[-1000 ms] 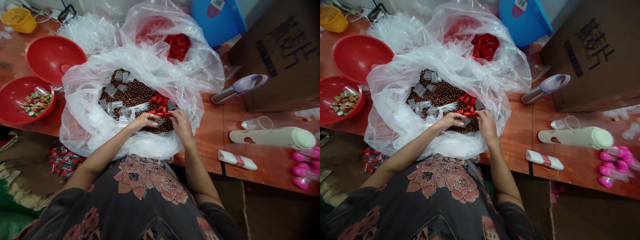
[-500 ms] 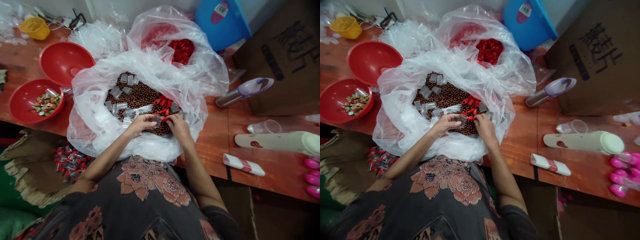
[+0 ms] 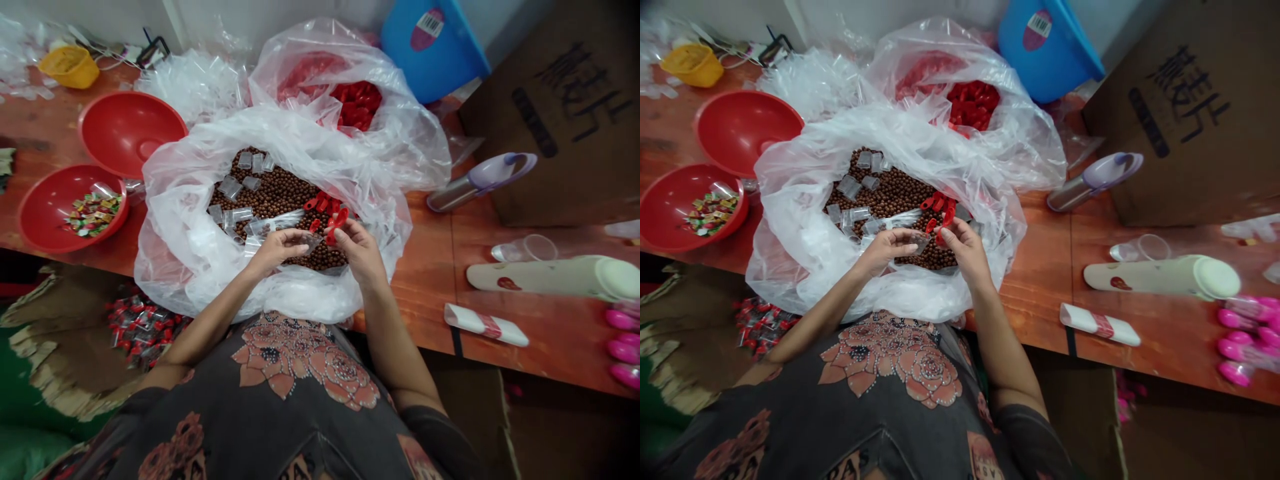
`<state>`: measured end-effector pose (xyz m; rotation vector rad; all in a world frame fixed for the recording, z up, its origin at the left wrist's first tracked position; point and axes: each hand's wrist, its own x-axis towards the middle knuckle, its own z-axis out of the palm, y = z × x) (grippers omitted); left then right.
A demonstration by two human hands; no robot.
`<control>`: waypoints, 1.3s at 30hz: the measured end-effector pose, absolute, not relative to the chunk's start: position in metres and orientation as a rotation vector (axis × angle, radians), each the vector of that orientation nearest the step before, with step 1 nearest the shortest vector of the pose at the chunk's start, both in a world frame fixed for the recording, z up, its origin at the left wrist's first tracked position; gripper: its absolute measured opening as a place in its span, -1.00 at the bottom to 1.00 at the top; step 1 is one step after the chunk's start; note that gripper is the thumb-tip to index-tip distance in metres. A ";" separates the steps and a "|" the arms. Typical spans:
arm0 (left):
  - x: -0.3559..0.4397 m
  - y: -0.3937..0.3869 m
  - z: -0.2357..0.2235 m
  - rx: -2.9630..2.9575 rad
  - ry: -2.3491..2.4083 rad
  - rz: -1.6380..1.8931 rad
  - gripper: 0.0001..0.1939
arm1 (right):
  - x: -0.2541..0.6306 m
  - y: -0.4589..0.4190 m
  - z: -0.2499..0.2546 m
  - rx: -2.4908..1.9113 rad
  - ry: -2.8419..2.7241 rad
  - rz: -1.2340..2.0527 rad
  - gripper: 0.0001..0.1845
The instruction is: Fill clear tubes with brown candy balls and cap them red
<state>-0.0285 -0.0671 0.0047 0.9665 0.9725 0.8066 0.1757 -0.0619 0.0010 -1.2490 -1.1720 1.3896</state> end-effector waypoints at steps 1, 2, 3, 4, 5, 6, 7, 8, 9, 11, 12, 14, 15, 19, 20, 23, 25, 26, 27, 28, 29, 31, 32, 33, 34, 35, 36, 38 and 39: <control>-0.028 -0.068 0.005 0.963 0.968 0.787 -0.55 | 0.175 -0.062 0.003 -1.216 -1.135 1.431 -0.53; -0.027 -0.070 0.006 0.965 0.963 0.769 -0.55 | 0.175 -0.063 0.005 -1.185 -1.101 1.467 -0.53; -0.026 -0.071 0.007 0.975 0.955 0.753 -0.55 | 0.175 -0.064 0.006 -1.156 -1.072 1.497 -0.54; -0.025 -0.073 0.007 0.989 0.944 0.741 -0.54 | 0.175 -0.064 0.007 -1.130 -1.045 1.521 -0.55; -0.024 -0.074 0.008 1.008 0.936 0.738 -0.54 | 0.176 -0.065 0.007 -1.105 -1.020 1.542 -0.58; -0.024 -0.076 0.007 1.031 0.930 0.743 -0.55 | 0.176 -0.066 0.008 -1.082 -0.997 1.560 -0.60; -0.023 -0.077 0.007 1.052 0.929 0.753 -0.56 | 0.176 -0.067 0.008 -1.062 -0.976 1.575 -0.61; -0.022 -0.077 0.007 1.069 0.932 0.761 -0.58 | 0.176 -0.068 0.009 -1.048 -0.956 1.585 -0.63; -0.022 -0.078 0.006 1.079 0.936 0.767 -0.59 | 0.175 -0.070 0.009 -1.037 -0.936 1.587 -0.64; -0.021 -0.079 0.005 1.083 0.942 0.770 -0.60 | 0.174 -0.073 0.012 -1.025 -0.890 1.569 -0.61; -0.021 -0.079 0.004 1.077 0.942 0.769 -0.60 | 0.173 -0.075 0.013 -1.024 -0.864 1.553 -0.57; -0.021 -0.081 0.004 1.054 0.942 0.766 -0.59 | 0.171 -0.078 0.015 -1.024 -0.828 1.519 -0.48; -0.021 -0.081 0.004 1.040 0.942 0.765 -0.59 | 0.170 -0.079 0.015 -1.025 -0.820 1.499 -0.48; -0.020 -0.084 0.005 0.977 0.944 0.770 -0.58 | 0.165 -0.082 0.007 -1.003 -0.852 1.404 -0.68; -0.019 -0.084 0.006 0.964 0.945 0.779 -0.58 | 0.164 -0.083 0.004 -0.999 -0.872 1.384 -0.70; -0.020 -0.085 0.008 0.961 0.952 0.808 -0.58 | 0.167 -0.084 -0.003 -1.017 -0.975 1.296 -0.65; -0.021 -0.085 0.009 0.984 0.953 0.817 -0.58 | 0.170 -0.085 -0.003 -1.064 -1.121 1.213 -0.63; -0.022 -0.084 0.009 0.997 0.953 0.817 -0.59 | 0.173 -0.086 -0.003 -1.092 -1.216 1.178 -0.66; -0.023 -0.084 0.009 1.009 0.955 0.817 -0.59 | 0.174 -0.086 -0.001 -1.121 -1.312 1.150 -0.72; -0.024 -0.084 0.009 1.024 0.960 0.818 -0.59 | 0.176 -0.087 0.000 -1.148 -1.391 1.124 -0.76; -0.025 -0.084 0.008 1.042 0.966 0.818 -0.58 | 0.176 -0.088 0.001 -1.172 -1.443 1.093 -0.78; -0.025 -0.083 0.007 1.091 0.981 0.827 -0.58 | 0.176 -0.089 0.003 -1.210 -1.483 1.004 -0.75; -0.026 -0.083 0.006 1.121 0.985 0.834 -0.58 | 0.175 -0.090 0.004 -1.220 -1.501 0.950 -0.74; -0.026 -0.082 0.006 1.149 0.986 0.840 -0.59 | 0.174 -0.091 0.004 -1.222 -1.530 0.894 -0.74; -0.025 -0.082 0.006 1.170 0.986 0.845 -0.59 | 0.173 -0.091 0.004 -1.218 -1.574 0.843 -0.73; -0.025 -0.082 0.006 1.184 0.986 0.849 -0.60 | 0.172 -0.091 0.004 -1.206 -1.627 0.795 -0.73; -0.025 -0.082 0.006 1.188 0.984 0.849 -0.60 | 0.172 -0.092 0.005 -1.191 -1.683 0.753 -0.73; -0.025 -0.082 0.007 1.172 0.983 0.845 -0.61 | 0.171 -0.092 0.005 -1.156 -1.772 0.673 -0.71; -0.025 -0.081 0.008 1.158 0.986 0.841 -0.61 | 0.172 -0.091 0.005 -1.140 -1.806 0.633 -0.69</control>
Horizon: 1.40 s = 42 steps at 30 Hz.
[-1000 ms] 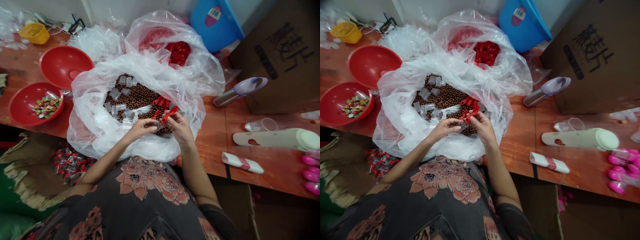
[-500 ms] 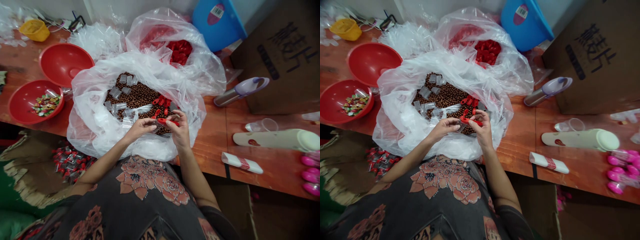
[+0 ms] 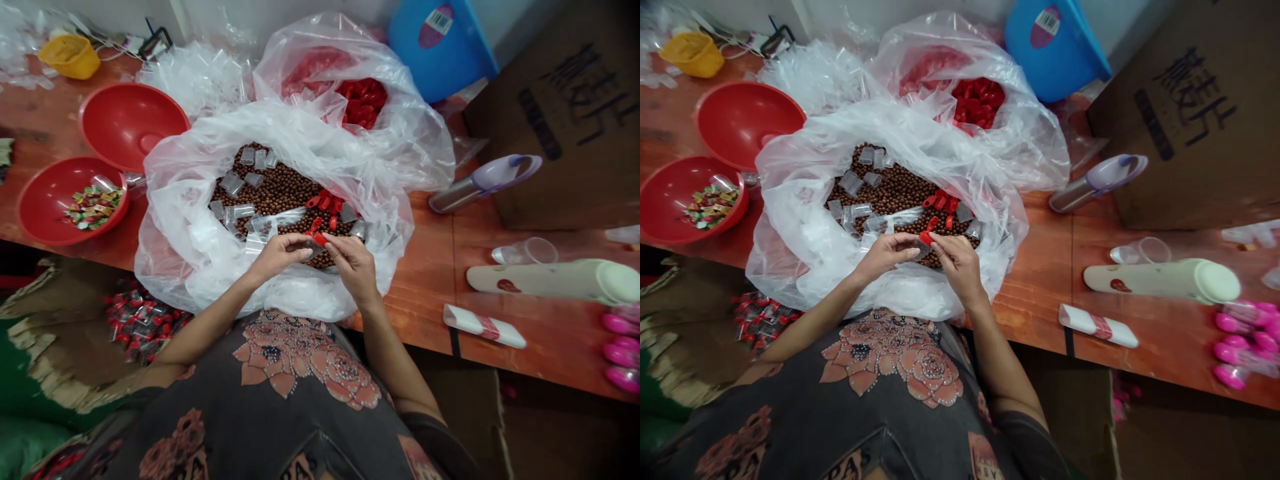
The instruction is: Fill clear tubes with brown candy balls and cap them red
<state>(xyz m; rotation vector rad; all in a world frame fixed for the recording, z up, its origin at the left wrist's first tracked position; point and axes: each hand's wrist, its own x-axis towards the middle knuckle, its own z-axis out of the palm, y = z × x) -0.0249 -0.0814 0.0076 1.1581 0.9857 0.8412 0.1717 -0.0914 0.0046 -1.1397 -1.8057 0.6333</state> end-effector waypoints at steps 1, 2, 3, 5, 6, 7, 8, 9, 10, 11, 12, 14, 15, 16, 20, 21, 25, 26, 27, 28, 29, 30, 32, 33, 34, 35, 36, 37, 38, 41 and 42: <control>-0.025 -0.081 0.008 1.143 0.988 0.835 -0.62 | 0.172 -0.091 0.005 -1.123 -1.835 0.596 -0.68; -0.025 -0.081 0.009 1.128 0.990 0.827 -0.62 | 0.173 -0.091 0.005 -1.108 -1.860 0.565 -0.68; -0.026 -0.081 0.010 1.114 0.991 0.819 -0.62 | 0.174 -0.090 0.005 -1.093 -1.881 0.538 -0.67; -0.026 -0.081 0.011 1.094 0.992 0.809 -0.61 | 0.175 -0.089 0.005 -1.067 -1.916 0.498 -0.67; -0.027 -0.081 0.011 1.089 0.994 0.810 -0.62 | 0.175 -0.089 0.005 -1.057 -1.933 0.482 -0.68; -0.027 -0.082 0.012 1.084 0.999 0.814 -0.62 | 0.175 -0.089 0.004 -1.052 -1.951 0.464 -0.68; -0.027 -0.083 0.012 1.078 1.007 0.823 -0.62 | 0.175 -0.089 0.003 -1.053 -1.975 0.444 -0.69; -0.027 -0.084 0.013 1.067 1.018 0.835 -0.62 | 0.174 -0.089 0.002 -1.064 -2.007 0.423 -0.69; -0.026 -0.085 0.013 1.050 1.027 0.851 -0.62 | 0.173 -0.090 0.000 -1.082 -2.046 0.406 -0.67; -0.026 -0.086 0.013 1.026 1.031 0.868 -0.61 | 0.171 -0.090 -0.002 -1.107 -2.081 0.393 -0.59; -0.025 -0.087 0.014 0.998 1.032 0.883 -0.60 | 0.169 -0.091 -0.004 -1.133 -2.110 0.391 -0.48; -0.023 -0.089 0.014 0.933 1.032 0.913 -0.60 | 0.164 -0.092 -0.008 -1.171 -2.136 0.415 -0.27; -0.022 -0.089 0.014 0.891 1.031 0.922 -0.60 | 0.161 -0.093 -0.009 -1.174 -2.136 0.435 -0.23; -0.020 -0.089 0.013 0.839 1.023 0.919 -0.59 | 0.159 -0.094 -0.009 -1.166 -2.135 0.456 -0.23; -0.006 -0.088 0.009 0.598 0.934 0.816 -0.38 | 0.152 -0.098 -0.008 -1.097 -2.155 0.507 -0.28; -0.002 -0.088 0.007 0.560 0.923 0.799 -0.38 | 0.151 -0.099 -0.007 -1.085 -2.159 0.506 -0.28; 0.010 -0.095 0.003 0.533 0.916 0.892 -0.55 | 0.150 -0.101 -0.004 -1.050 -2.185 0.483 -0.36; 0.012 -0.097 0.003 0.544 0.908 0.916 -0.56 | 0.149 -0.101 -0.004 -1.036 -2.194 0.477 -0.38; 0.012 -0.099 0.004 0.556 0.903 0.930 -0.56 | 0.149 -0.102 -0.004 -1.022 -2.198 0.471 -0.39; 0.012 -0.101 0.004 0.565 0.900 0.935 -0.56 | 0.148 -0.103 -0.003 -1.007 -2.199 0.465 -0.40; 0.012 -0.102 0.005 0.571 0.894 0.939 -0.56 | 0.148 -0.103 -0.003 -0.995 -2.199 0.466 -0.40; 0.011 -0.103 0.006 0.572 0.888 0.947 -0.57 | 0.148 -0.104 -0.002 -0.990 -2.198 0.478 -0.40; 0.009 -0.104 0.009 0.566 0.880 0.973 -0.58 | 0.150 -0.103 -0.001 -0.998 -2.189 0.555 -0.38; 0.008 -0.104 0.010 0.557 0.881 0.983 -0.59 | 0.152 -0.103 0.000 -1.001 -2.177 0.628 -0.34; 0.007 -0.103 0.011 0.546 0.884 0.984 -0.58 | 0.154 -0.102 0.000 -1.006 -2.146 0.726 -0.29; 0.006 -0.102 0.013 0.532 0.887 0.979 -0.56 | 0.157 -0.101 0.000 -1.016 -2.082 0.842 -0.23; 0.004 -0.102 0.014 0.517 0.888 0.967 -0.52 | 0.160 -0.099 0.000 -1.029 -1.983 0.971 -0.20; 0.003 -0.101 0.015 0.502 0.884 0.948 -0.48 | 0.162 -0.098 -0.001 -1.052 -1.851 1.102 -0.23; 0.001 -0.101 0.016 0.489 0.875 0.926 -0.43 | 0.164 -0.096 -0.002 -1.083 -1.692 1.218 -0.31; -0.001 -0.100 0.017 0.476 0.851 0.848 -0.31 | 0.164 -0.092 -0.005 -1.182 -1.242 1.369 -0.63; -0.001 -0.100 0.016 0.477 0.845 0.820 -0.29 | 0.163 -0.092 -0.005 -1.207 -1.165 1.357 -0.69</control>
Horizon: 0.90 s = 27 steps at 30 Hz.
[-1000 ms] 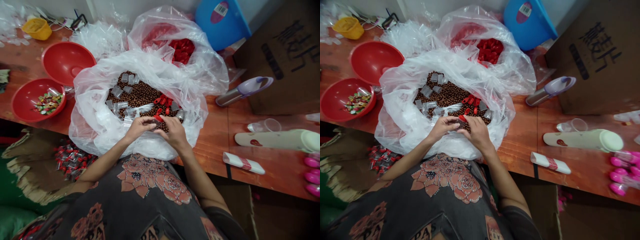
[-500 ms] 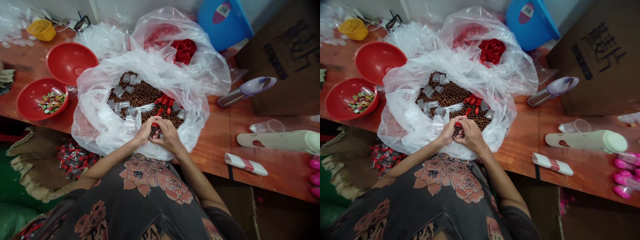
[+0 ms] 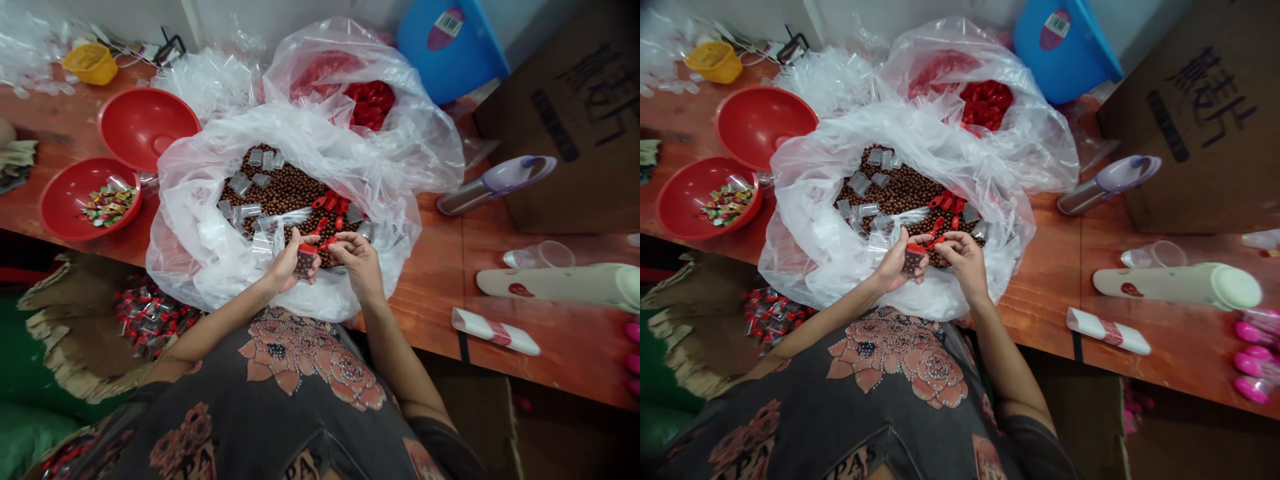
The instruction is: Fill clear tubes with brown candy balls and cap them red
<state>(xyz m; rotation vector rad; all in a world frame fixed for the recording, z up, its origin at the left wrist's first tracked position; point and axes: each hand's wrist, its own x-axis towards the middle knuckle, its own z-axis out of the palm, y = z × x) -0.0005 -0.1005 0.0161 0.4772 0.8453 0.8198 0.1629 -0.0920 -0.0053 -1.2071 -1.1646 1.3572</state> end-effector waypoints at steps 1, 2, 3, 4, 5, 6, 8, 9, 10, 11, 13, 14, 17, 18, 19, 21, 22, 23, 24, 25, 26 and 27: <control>0.000 -0.101 0.015 0.479 0.842 0.794 -0.27 | 0.161 -0.092 -0.004 -1.225 -1.141 1.326 -0.72; 0.001 -0.100 0.014 0.481 0.840 0.770 -0.26 | 0.159 -0.093 -0.002 -1.231 -1.172 1.285 -0.75; 0.001 -0.100 0.013 0.484 0.842 0.750 -0.25 | 0.157 -0.094 0.000 -1.224 -1.255 1.240 -0.77; 0.002 -0.100 0.012 0.486 0.849 0.737 -0.24 | 0.155 -0.095 0.002 -1.206 -1.381 1.190 -0.77; 0.002 -0.099 0.011 0.489 0.858 0.733 -0.23 | 0.154 -0.097 0.005 -1.179 -1.531 1.130 -0.74; 0.002 -0.098 0.010 0.490 0.868 0.737 -0.22 | 0.153 -0.098 0.007 -1.144 -1.688 1.060 -0.68; 0.002 -0.096 0.009 0.488 0.889 0.752 -0.23 | 0.152 -0.101 0.009 -1.072 -1.957 0.904 -0.47; 0.001 -0.096 0.009 0.485 0.894 0.753 -0.25 | 0.153 -0.102 0.009 -1.041 -2.052 0.833 -0.36; 0.000 -0.095 0.010 0.478 0.893 0.746 -0.28 | 0.153 -0.103 0.008 -1.015 -2.122 0.775 -0.27; -0.001 -0.095 0.010 0.467 0.887 0.732 -0.31 | 0.152 -0.104 0.006 -0.995 -2.170 0.733 -0.21; -0.002 -0.095 0.011 0.444 0.868 0.707 -0.37 | 0.152 -0.104 0.002 -0.987 -2.221 0.674 -0.15; -0.002 -0.096 0.012 0.434 0.861 0.707 -0.40 | 0.151 -0.104 0.000 -0.992 -2.231 0.655 -0.15; -0.002 -0.100 0.014 0.418 0.862 0.764 -0.52 | 0.149 -0.103 -0.004 -0.993 -2.224 0.626 -0.19; -0.001 -0.102 0.014 0.422 0.865 0.791 -0.57 | 0.148 -0.103 -0.004 -0.977 -2.219 0.625 -0.19; 0.000 -0.103 0.014 0.431 0.864 0.811 -0.61 | 0.148 -0.103 -0.004 -0.958 -2.214 0.625 -0.19; 0.002 -0.107 0.013 0.467 0.856 0.836 -0.64 | 0.146 -0.104 -0.004 -0.927 -2.203 0.620 -0.16; 0.002 -0.108 0.013 0.492 0.853 0.847 -0.63 | 0.145 -0.106 -0.004 -0.919 -2.201 0.616 -0.15; 0.002 -0.109 0.013 0.523 0.853 0.862 -0.61 | 0.144 -0.107 -0.004 -0.916 -2.202 0.612 -0.15; 0.000 -0.110 0.014 0.561 0.859 0.880 -0.60 | 0.143 -0.109 -0.004 -0.917 -2.210 0.611 -0.15; -0.005 -0.110 0.017 0.610 0.873 0.905 -0.59 | 0.142 -0.110 -0.003 -0.920 -2.224 0.615 -0.14; -0.014 -0.111 0.021 0.672 0.898 0.941 -0.58 | 0.142 -0.111 -0.003 -0.926 -2.238 0.625 -0.11; -0.026 -0.111 0.026 0.742 0.938 0.990 -0.58 | 0.143 -0.111 -0.004 -0.938 -2.250 0.641 -0.08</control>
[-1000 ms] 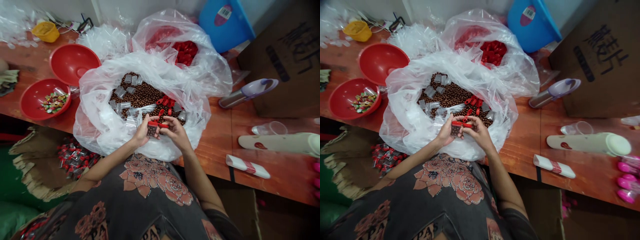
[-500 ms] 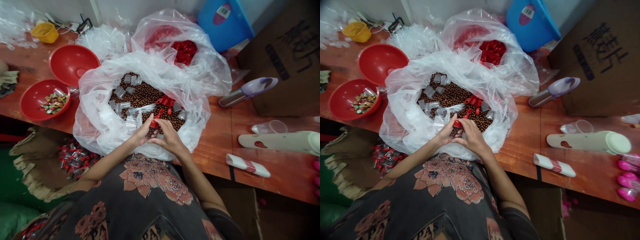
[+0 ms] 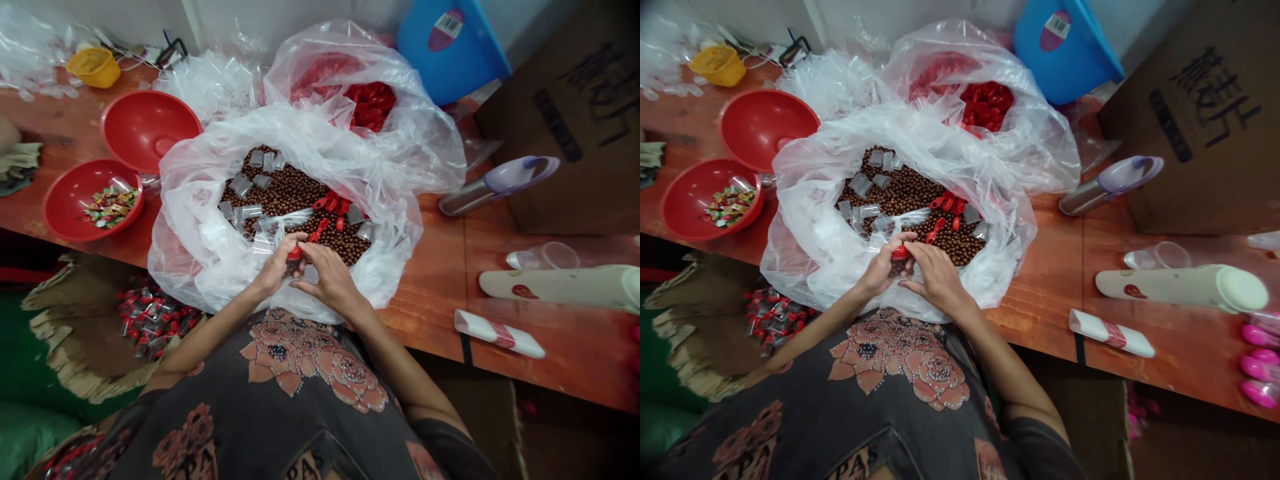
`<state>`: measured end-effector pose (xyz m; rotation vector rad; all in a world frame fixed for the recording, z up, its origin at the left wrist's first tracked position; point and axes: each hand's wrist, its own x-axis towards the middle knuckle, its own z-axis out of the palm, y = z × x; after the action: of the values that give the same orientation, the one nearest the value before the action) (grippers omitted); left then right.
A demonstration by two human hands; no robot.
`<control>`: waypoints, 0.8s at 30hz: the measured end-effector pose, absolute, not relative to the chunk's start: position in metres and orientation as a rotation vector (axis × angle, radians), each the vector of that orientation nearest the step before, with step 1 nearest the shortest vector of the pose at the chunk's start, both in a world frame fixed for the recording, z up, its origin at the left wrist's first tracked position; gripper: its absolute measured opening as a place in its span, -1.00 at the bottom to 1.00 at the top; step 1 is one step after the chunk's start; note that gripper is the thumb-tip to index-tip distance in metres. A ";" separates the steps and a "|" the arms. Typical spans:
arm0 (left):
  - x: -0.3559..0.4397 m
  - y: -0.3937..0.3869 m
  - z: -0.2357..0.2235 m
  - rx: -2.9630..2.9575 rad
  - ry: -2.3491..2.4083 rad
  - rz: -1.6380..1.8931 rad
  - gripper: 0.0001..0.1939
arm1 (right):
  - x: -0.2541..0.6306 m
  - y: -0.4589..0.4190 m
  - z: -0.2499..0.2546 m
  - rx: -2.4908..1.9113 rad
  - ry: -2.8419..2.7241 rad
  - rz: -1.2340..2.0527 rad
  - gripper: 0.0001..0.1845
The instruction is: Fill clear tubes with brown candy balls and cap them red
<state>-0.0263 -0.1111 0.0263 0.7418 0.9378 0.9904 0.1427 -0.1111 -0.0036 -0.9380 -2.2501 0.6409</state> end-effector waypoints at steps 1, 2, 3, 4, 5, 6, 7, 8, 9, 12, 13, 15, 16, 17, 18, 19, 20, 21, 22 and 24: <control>-0.044 -0.112 0.033 0.819 0.996 1.049 -0.58 | 0.145 -0.110 -0.004 -0.960 -2.253 0.661 -0.06; -0.066 -0.115 0.042 0.897 1.078 1.124 -0.59 | 0.148 -0.109 -0.006 -0.994 -2.242 0.680 -0.07; -0.092 -0.119 0.051 0.964 1.186 1.211 -0.62 | 0.152 -0.106 -0.008 -1.041 -2.217 0.693 -0.12; -0.121 -0.125 0.060 1.027 1.329 1.272 -0.67 | 0.157 -0.103 -0.011 -1.092 -2.186 0.698 -0.22; -0.152 -0.133 0.070 1.082 1.506 1.311 -0.71 | 0.163 -0.099 -0.013 -1.145 -2.155 0.696 -0.32; -0.182 -0.142 0.078 1.129 1.727 1.284 -0.75 | 0.169 -0.094 -0.016 -1.190 -2.133 0.688 -0.42; -0.210 -0.153 0.085 1.161 1.953 1.211 -0.75 | 0.174 -0.090 -0.019 -1.224 -2.120 0.677 -0.49; -0.234 -0.164 0.090 1.229 2.153 1.079 -0.76 | 0.179 -0.085 -0.022 -1.247 -2.118 0.666 -0.54; -0.253 -0.174 0.094 1.328 2.329 0.941 -0.83 | 0.182 -0.080 -0.024 -1.261 -2.121 0.656 -0.57; -0.271 -0.186 0.093 1.636 2.478 0.942 -0.85 | 0.188 -0.068 -0.025 -1.287 -2.127 0.600 -0.63; -0.263 -0.182 0.090 1.708 2.423 1.044 -0.79 | 0.188 -0.064 -0.024 -1.306 -2.126 0.568 -0.64; -0.233 -0.163 0.080 1.800 2.227 1.167 -0.75 | 0.186 -0.058 -0.020 -1.372 -2.143 0.501 -0.64; -0.212 -0.149 0.074 1.847 2.122 1.120 -0.79 | 0.184 -0.055 -0.017 -1.407 -2.165 0.478 -0.64; -0.190 -0.133 0.067 1.906 2.003 1.030 -0.83 | 0.181 -0.054 -0.014 -1.430 -2.199 0.468 -0.64; -0.169 -0.116 0.060 1.979 1.878 0.936 -0.87 | 0.178 -0.053 -0.011 -1.436 -2.239 0.472 -0.65; -0.149 -0.101 0.052 2.050 1.779 0.776 -0.87 | 0.175 -0.052 -0.009 -1.428 -2.276 0.484 -0.65; -0.132 -0.086 0.044 2.100 1.739 0.643 -0.86 | 0.173 -0.053 -0.007 -1.416 -2.304 0.499 -0.66; -0.118 -0.074 0.036 2.129 1.737 0.509 -0.81 | 0.172 -0.054 -0.005 -1.409 -2.320 0.514 -0.66; -0.108 -0.064 0.028 2.136 1.755 0.385 -0.77 | 0.172 -0.056 -0.004 -1.414 -2.325 0.526 -0.66; -0.098 -0.052 0.016 2.126 1.805 0.227 -0.71 | 0.176 -0.059 -0.004 -1.460 -2.302 0.546 -0.65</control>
<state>-0.0985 -0.0519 0.0158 2.1262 1.8048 0.2265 0.1758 -0.0593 -0.0041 -1.4596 -2.3021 0.5458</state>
